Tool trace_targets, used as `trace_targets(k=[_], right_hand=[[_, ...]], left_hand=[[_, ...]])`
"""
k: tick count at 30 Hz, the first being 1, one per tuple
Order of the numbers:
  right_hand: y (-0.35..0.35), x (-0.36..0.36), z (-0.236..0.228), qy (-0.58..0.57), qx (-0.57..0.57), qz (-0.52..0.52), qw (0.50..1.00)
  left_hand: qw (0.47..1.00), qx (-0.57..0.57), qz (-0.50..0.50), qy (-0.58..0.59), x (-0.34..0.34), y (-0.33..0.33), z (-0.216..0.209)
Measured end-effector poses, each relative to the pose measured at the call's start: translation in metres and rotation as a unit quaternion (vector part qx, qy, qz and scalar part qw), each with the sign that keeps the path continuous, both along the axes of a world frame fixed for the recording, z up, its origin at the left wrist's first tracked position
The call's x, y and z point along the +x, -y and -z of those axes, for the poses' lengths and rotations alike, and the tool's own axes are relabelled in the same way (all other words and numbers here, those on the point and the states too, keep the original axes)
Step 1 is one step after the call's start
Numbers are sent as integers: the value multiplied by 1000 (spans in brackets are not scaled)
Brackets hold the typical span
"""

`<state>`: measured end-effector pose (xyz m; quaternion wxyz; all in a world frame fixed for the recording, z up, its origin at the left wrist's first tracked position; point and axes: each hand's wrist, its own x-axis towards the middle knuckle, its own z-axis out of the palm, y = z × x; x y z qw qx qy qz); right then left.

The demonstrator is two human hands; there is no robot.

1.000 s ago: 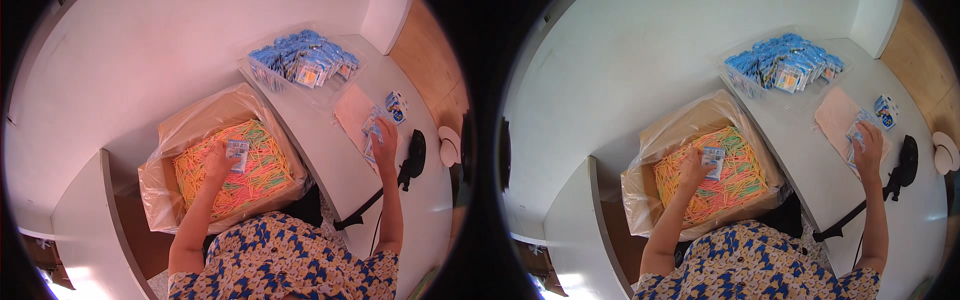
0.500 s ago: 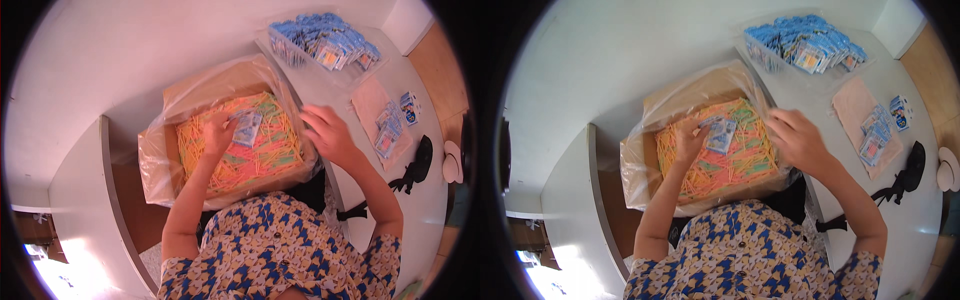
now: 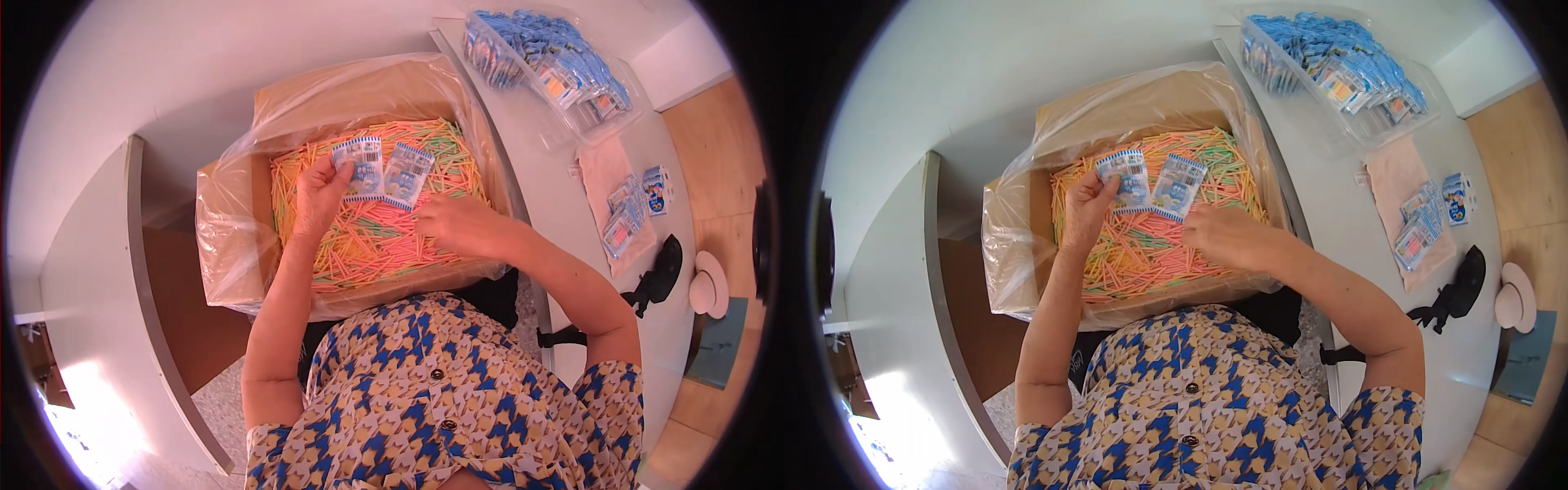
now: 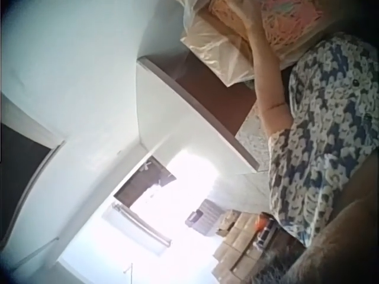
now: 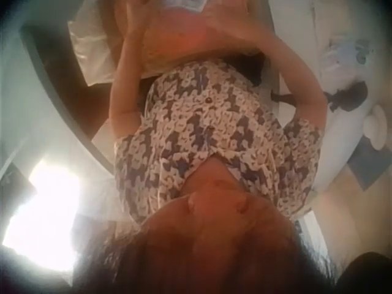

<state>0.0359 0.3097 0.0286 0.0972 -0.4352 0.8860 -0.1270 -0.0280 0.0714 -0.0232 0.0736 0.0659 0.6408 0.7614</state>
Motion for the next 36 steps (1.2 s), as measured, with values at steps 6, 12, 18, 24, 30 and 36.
trace_targets(k=[6, 12, 18, 24, 30, 36], right_hand=[[24, 5, -1, 68, 95, -19, 993], [45, 4, 5, 96, 74, -8, 993], [53, 7, 21, 63, 122, -31, 990], [52, 4, 15, 81, 144, -59, 985], [44, 17, 0, -4, 129, -5, 992], [29, 18, 3, -7, 124, 37, 992]], left_hand=[[997, -17, -69, -35, -18, 15, 11], [995, -18, -92, -44, -28, 23, 17], [996, 1, -79, -43, -26, 16, 18], [998, -10, -44, -36, -25, 14, 22], [999, -21, -11, -38, -22, 13, 21], [999, -8, 33, 4, -20, 13, 12]])
